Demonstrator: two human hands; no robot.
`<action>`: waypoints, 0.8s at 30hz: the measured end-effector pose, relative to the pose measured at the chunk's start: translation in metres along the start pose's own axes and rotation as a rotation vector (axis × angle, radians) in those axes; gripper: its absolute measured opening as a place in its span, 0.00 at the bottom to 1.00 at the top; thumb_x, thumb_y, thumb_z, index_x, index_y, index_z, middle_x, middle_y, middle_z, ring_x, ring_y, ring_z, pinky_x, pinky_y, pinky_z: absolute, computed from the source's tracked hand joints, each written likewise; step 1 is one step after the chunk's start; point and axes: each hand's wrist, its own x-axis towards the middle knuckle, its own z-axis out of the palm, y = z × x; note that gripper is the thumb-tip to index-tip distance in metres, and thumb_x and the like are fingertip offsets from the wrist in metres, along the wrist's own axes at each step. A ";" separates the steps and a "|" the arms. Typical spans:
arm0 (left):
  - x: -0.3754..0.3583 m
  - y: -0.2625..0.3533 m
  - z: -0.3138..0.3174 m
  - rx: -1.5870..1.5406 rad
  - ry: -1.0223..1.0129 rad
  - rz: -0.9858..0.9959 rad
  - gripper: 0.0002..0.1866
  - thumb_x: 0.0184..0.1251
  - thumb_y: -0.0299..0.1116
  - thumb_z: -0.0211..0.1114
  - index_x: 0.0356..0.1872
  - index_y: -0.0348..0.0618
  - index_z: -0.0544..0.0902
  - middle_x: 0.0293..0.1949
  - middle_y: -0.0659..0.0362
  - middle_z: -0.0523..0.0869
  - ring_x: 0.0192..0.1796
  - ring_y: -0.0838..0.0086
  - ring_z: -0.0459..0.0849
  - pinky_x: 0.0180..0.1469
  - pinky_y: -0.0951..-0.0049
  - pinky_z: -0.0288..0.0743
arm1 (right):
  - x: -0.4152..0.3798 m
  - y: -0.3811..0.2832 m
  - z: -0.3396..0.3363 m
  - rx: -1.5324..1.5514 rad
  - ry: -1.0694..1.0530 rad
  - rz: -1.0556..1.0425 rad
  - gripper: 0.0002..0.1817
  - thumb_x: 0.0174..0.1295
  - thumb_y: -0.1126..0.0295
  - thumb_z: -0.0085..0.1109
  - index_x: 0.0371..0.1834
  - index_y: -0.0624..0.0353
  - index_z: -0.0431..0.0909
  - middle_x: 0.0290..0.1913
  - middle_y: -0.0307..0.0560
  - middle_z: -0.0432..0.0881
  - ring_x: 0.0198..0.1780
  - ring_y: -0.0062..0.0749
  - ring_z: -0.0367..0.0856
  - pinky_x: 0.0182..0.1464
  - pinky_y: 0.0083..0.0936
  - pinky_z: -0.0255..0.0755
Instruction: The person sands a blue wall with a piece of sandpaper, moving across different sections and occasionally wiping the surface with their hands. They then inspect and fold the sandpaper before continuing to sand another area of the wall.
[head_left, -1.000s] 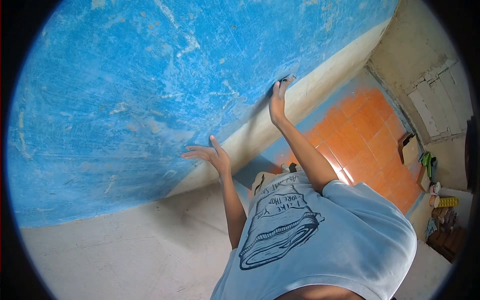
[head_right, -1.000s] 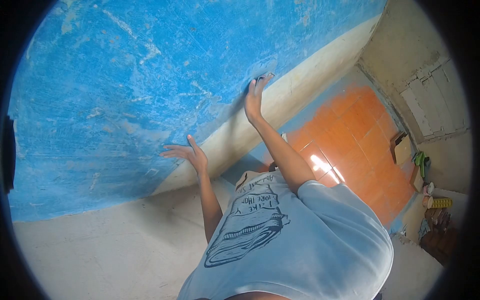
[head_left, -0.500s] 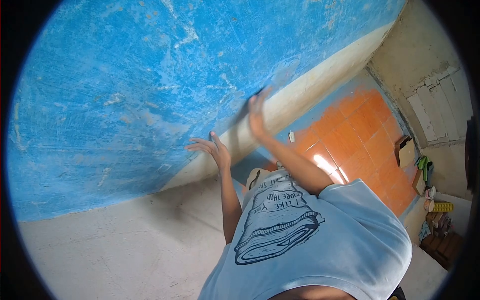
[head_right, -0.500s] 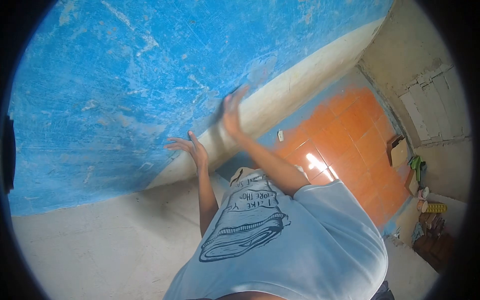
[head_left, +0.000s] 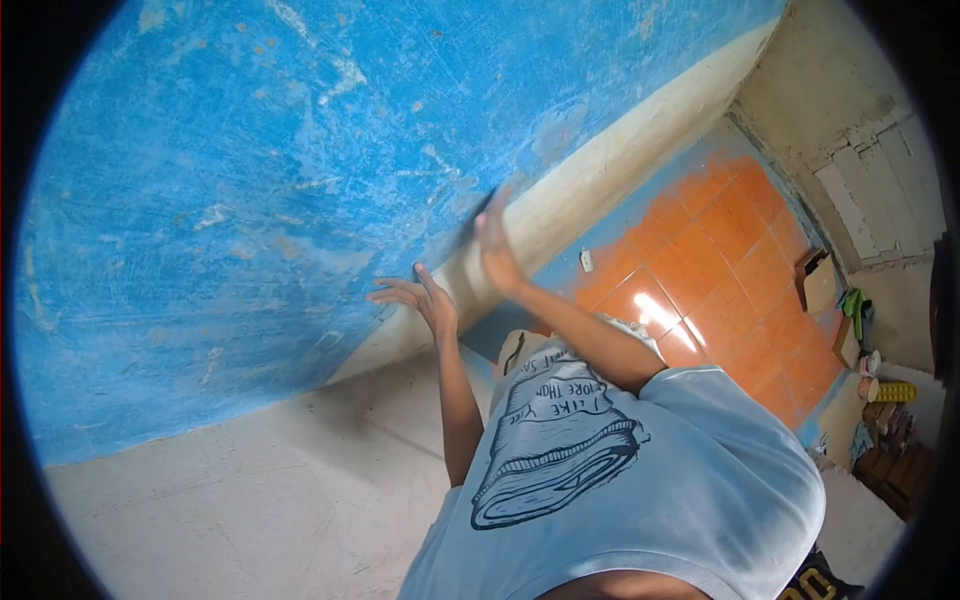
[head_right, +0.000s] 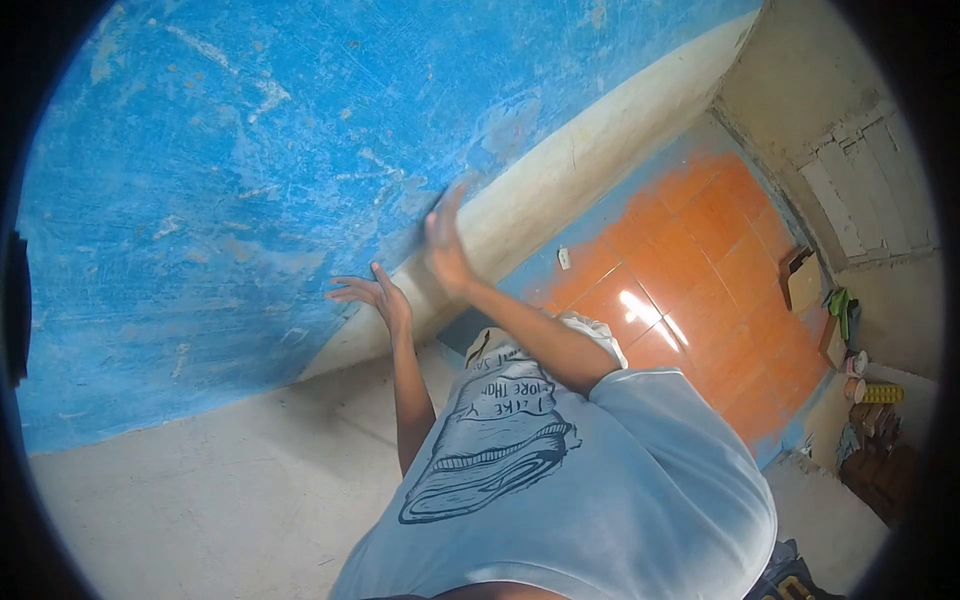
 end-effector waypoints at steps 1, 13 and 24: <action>0.000 0.001 -0.002 0.008 -0.014 0.011 0.55 0.77 0.74 0.37 0.81 0.43 0.22 0.78 0.39 0.09 0.81 0.45 0.10 0.81 0.37 0.23 | 0.027 0.020 -0.024 0.009 0.091 -0.029 0.46 0.84 0.45 0.31 0.83 0.68 0.19 0.86 0.61 0.20 0.87 0.47 0.25 0.85 0.34 0.25; -0.005 0.002 -0.007 -0.023 -0.022 0.065 0.57 0.76 0.74 0.42 0.82 0.46 0.22 0.78 0.39 0.09 0.81 0.42 0.11 0.80 0.33 0.25 | 0.056 0.056 -0.037 0.094 0.190 -0.040 0.47 0.83 0.44 0.32 0.83 0.67 0.20 0.86 0.59 0.20 0.87 0.47 0.26 0.86 0.35 0.26; -0.007 0.010 0.001 -0.013 0.000 0.091 0.59 0.76 0.73 0.43 0.80 0.41 0.18 0.76 0.36 0.07 0.80 0.38 0.11 0.80 0.33 0.24 | 0.048 0.057 -0.020 0.088 0.249 0.029 0.46 0.84 0.44 0.31 0.83 0.67 0.22 0.86 0.58 0.21 0.87 0.43 0.21 0.85 0.31 0.23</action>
